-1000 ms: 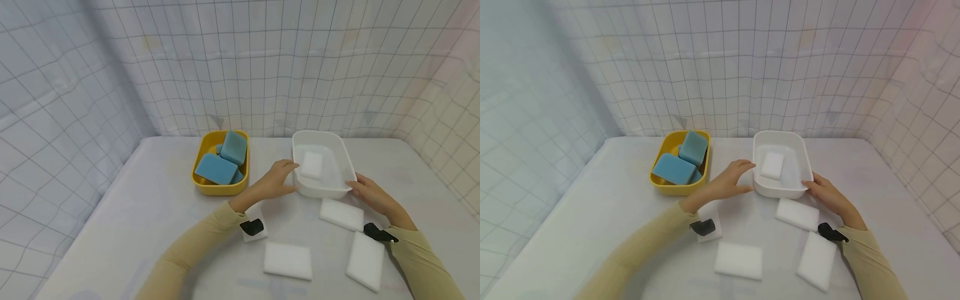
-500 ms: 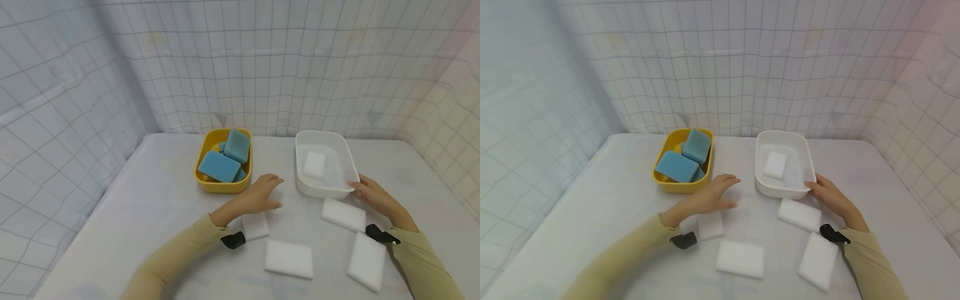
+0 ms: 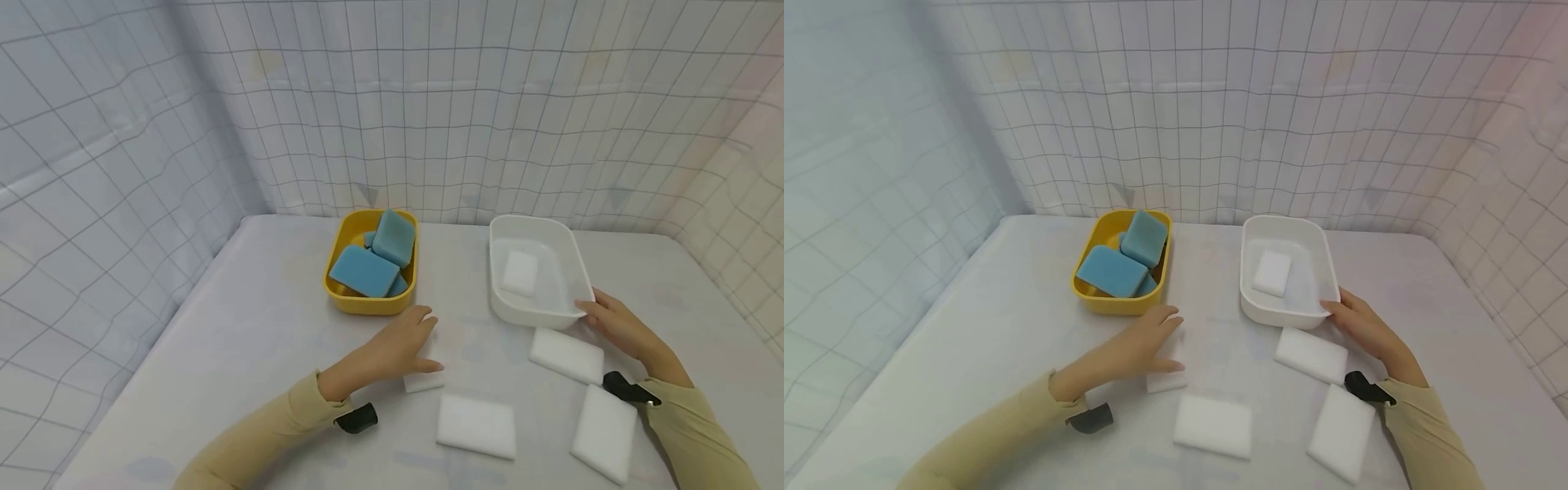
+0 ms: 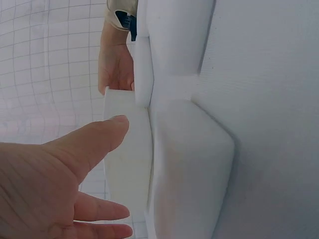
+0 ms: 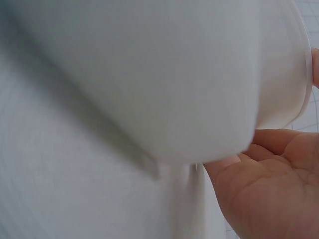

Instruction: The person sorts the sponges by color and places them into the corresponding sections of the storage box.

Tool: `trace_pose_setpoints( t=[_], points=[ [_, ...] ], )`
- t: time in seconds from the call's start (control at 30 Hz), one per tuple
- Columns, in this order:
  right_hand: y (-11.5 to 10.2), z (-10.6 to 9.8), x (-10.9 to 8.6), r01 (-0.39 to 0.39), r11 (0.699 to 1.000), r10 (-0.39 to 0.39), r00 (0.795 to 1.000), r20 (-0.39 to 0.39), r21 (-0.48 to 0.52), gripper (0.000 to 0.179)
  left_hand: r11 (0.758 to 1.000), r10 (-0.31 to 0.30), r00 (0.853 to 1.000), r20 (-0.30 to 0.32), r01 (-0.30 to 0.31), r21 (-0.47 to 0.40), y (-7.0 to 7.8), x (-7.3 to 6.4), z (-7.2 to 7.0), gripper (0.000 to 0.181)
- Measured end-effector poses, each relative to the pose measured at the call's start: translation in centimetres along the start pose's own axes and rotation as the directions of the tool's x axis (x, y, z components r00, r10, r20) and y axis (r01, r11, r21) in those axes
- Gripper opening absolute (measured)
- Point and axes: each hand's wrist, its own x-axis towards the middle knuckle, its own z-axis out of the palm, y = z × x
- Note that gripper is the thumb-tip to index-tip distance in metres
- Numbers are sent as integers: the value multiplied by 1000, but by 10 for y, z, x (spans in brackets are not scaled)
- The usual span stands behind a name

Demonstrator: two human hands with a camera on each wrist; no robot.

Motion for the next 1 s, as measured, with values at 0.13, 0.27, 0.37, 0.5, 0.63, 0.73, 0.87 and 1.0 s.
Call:
trace_pose_setpoints(
  t=[0.13,0.27,0.37,0.5,0.63,0.73,0.87,1.0],
  points=[
    [-1,-1,-1,7,1000,-7,1000,3,5,65,1000,-8,1000,-13,8,22,-2,-2,3,80],
    [-1,-2,0,7,1000,-7,1000,1,6,66,1000,6,999,-40,-5,27,-4,-5,4,83],
    [0,-2,0,-1,1000,1,1000,-3,2,66,999,3,999,-43,-1,36,-6,-7,5,86],
    [1,0,0,-18,1000,18,1000,-8,-2,66,997,-14,1000,-9,15,69,-9,-10,8,92],
    [2,0,0,-15,1000,15,1000,-5,-6,66,997,-6,1000,24,4,74,-12,-16,11,99],
    [2,0,-1,-13,1000,13,1000,-7,-10,65,999,-8,999,38,6,46,-15,-19,12,106],
    [3,0,-1,-26,999,25,1000,-9,-24,65,999,-40,997,70,39,18,-16,-22,14,113],
    [4,1,-1,-21,1000,21,1000,-9,-12,65,998,-59,994,93,59,1,-16,-22,14,113]
  ],
)
